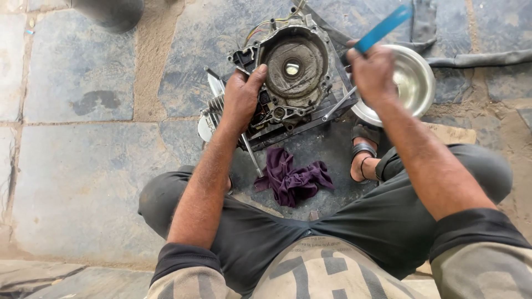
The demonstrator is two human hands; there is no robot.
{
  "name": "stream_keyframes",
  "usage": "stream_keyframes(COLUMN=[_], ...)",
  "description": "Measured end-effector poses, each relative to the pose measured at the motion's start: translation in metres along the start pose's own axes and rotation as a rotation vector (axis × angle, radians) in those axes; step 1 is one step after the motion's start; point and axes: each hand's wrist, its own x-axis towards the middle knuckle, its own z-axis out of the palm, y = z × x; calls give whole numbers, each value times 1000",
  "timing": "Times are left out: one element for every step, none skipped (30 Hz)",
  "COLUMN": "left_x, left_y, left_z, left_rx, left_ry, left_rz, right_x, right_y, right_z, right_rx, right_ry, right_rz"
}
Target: The user is cleaning and inspecting internal motorcycle engine components including the crankcase and gears.
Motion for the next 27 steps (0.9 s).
stream_keyframes(left_x=[0, 0, -1, -2, -3, -4, -3, -2, -3, -3, -4, -5, -5, -7, -7, -6, -4, -1, -1, 0, -1, -3, -2, -2, -3, -3, -4], left_y=[2, 4, 6, 6, 5, 5, 5, 4, 2, 0, -1, -2, 2, 7, 11, 6, 3, -1, -1, -1, -3, -5, -3, -2, 1, 4, 7], left_z=[-1, -1, -3, -4, -5, -7, -7, -8, -9, -8, -8, -8, -9, -10, -8, -7, -7, -8, -8, -9, -10, -9, -8, -6, -7, -7, -5], left_rx=[4, -10, -25, -23, 1, 25, 28, 29, 28, 29, 40, 51, 55, 47, 39, 44, 22, 1, 6, 9, 9, 8, -1, -10, -5, -11, -16], left_ry=[-9, 5, 23, 18, 41, 64, 63, 68, 74, 74, 82, 90, 91, 90, 82, 76, 79, 83, 84, 83, 89, 97, 93, 88, 95, 95, 88], left_rz=[0, 0, -2, -5, -36, -67, -66, -57, -50, -51, -35, -19, -13, -26, -38, -32, -39, -45, -45, -26, -9, -12, -7, -3, 1, -12, -26], right_x=[-7, -13, -20, -26, -31, -36, -36, -36, -37, -29, -18, -7, -8, -10, -13, -18, -22, -26, -24, -22, -21, -15, -5, 6, 1, -3, -10], right_y=[-3, -6, -10, -10, -10, -11, -21, -31, -40, -25, -12, 0, -5, -10, -14, -7, -1, 4, -3, -9, -16, -5, 4, 13, 8, 4, 0], right_z=[5, 11, 18, 23, 29, 35, 31, 27, 23, 17, 12, 7, 9, 9, 8, 11, 15, 20, 18, 17, 17, 13, 8, 3, 9, 14, 16], right_rx=[2, -105, -212, -211, -293, -376, -372, -229, -87, -86, 152, 391, 396, 158, -79, -74, -155, -236, -231, -126, -24, -24, 115, 255, 263, 186, 107], right_ry=[9, -34, -83, -80, -127, -174, -172, -140, -108, -109, -18, 67, 68, 70, 73, 81, -29, -138, -139, -118, -104, -112, -33, 44, 40, 24, 13], right_rz=[5, 71, 137, 142, 110, 78, 78, 158, 237, 238, 82, -76, -80, 71, 225, 225, 217, 209, 210, 225, 237, 235, 140, 44, 40, 103, 170])
